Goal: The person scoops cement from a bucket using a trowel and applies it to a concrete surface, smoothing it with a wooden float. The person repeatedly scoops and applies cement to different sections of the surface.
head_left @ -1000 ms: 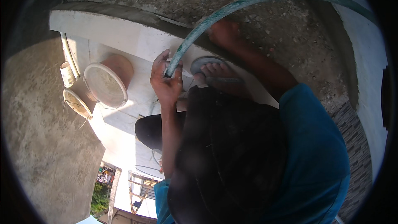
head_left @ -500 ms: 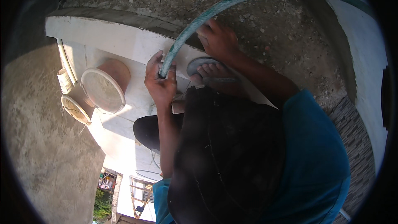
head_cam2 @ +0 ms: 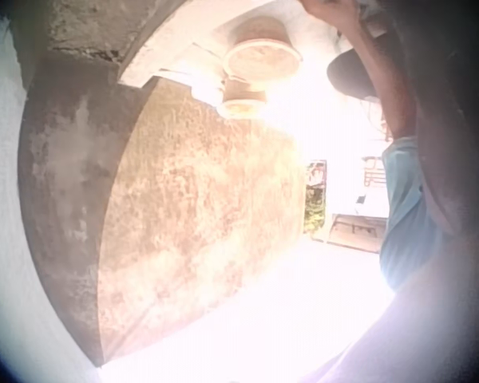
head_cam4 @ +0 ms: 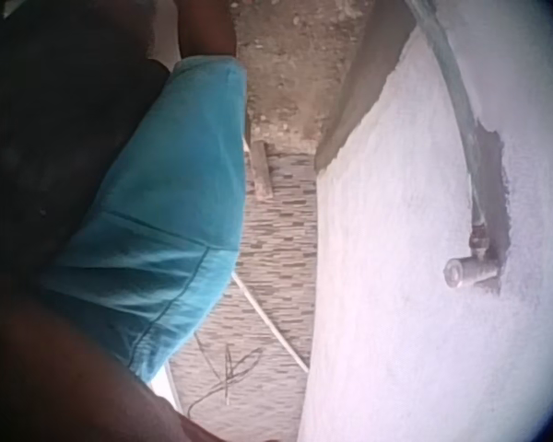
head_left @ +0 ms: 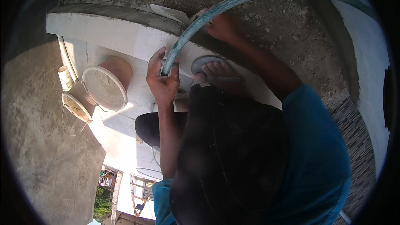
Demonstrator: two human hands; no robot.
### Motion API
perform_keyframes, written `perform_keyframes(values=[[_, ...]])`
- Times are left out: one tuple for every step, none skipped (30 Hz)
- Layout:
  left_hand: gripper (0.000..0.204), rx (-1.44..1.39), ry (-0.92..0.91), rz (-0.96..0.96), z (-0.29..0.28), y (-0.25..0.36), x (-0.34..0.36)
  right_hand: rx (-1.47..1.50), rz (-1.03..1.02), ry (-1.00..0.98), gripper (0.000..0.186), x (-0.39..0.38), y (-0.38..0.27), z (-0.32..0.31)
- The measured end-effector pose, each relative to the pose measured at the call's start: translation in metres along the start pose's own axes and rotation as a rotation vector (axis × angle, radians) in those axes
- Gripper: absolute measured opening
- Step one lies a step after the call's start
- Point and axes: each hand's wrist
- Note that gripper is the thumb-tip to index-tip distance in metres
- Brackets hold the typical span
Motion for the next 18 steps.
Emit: perform_keyframes(values=[[0.01, 0.007, 0.004, 0.007, -0.001, 0.0, -0.001, -0.036, 0.011, -0.037, 0.038, 0.006, 0.001, 0.007], [0.01, 0.014, 0.008, 0.015, -0.002, 0.0, -0.001, -0.072, 0.023, -0.073, 0.038, 0.011, 0.003, 0.015], [0.01, 0.018, 0.012, 0.023, -0.003, 0.0, -0.002, -0.111, 0.034, -0.11, 0.038, 0.016, 0.001, 0.017], [0.01, 0.015, 0.013, 0.027, -0.003, 0.001, -0.002, -0.117, 0.043, -0.118, 0.038, 0.018, -0.002, 0.02], [0.01, 0.012, 0.014, 0.031, -0.003, 0.003, -0.003, -0.123, 0.054, -0.126, 0.039, 0.019, -0.004, 0.022], [0.011, 0.01, 0.016, 0.036, -0.003, 0.004, -0.003, -0.129, 0.062, -0.133, 0.039, 0.021, -0.007, 0.022], [0.011, 0.016, 0.02, 0.033, -0.003, 0.004, -0.003, -0.143, 0.055, -0.145, 0.039, 0.022, -0.01, 0.021], [0.012, 0.021, 0.022, 0.03, -0.003, 0.005, -0.003, -0.158, 0.049, -0.157, 0.039, 0.023, -0.012, 0.019], [0.012, 0.026, 0.027, 0.028, -0.003, 0.005, -0.003, -0.174, 0.041, -0.168, 0.039, 0.024, -0.017, 0.015], [0.012, 0.031, 0.03, 0.023, -0.002, 0.005, -0.004, -0.166, 0.023, -0.16, 0.039, 0.024, -0.022, 0.011], [0.013, 0.035, 0.033, 0.018, -0.002, 0.005, -0.004, -0.158, 0.005, -0.151, 0.039, 0.022, -0.027, 0.007], [0.013, 0.036, 0.035, 0.015, -0.001, 0.005, -0.004, -0.154, -0.012, -0.141, 0.039, 0.02, -0.033, 0.0], [0.013, 0.029, 0.04, 0.025, -0.001, 0.004, -0.004, -0.158, -0.032, -0.131, 0.039, 0.019, -0.042, -0.008], [0.013, 0.023, 0.045, 0.035, 0.0, 0.001, -0.004, -0.161, -0.053, -0.12, 0.039, 0.017, -0.051, -0.016], [0.012, 0.015, 0.046, 0.046, 0.001, -0.001, -0.004, -0.167, -0.069, -0.109, 0.039, 0.015, -0.056, -0.022], [0.012, 0.012, 0.043, 0.046, 0.002, -0.001, -0.004, -0.162, -0.074, -0.084, 0.038, 0.012, -0.059, -0.025], [0.012, 0.009, 0.04, 0.046, 0.002, -0.001, -0.003, -0.157, -0.079, -0.06, 0.038, 0.01, -0.061, -0.027], [0.012, 0.008, 0.038, 0.045, 0.002, -0.001, -0.004, -0.15, -0.085, -0.037, 0.038, 0.008, -0.063, -0.028]])
Point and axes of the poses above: each hand's wrist, its own x-axis towards the middle knuckle, its own z-axis out of the palm, y = z × x, and after that the axes turned 14 degrees about -z, right-handed
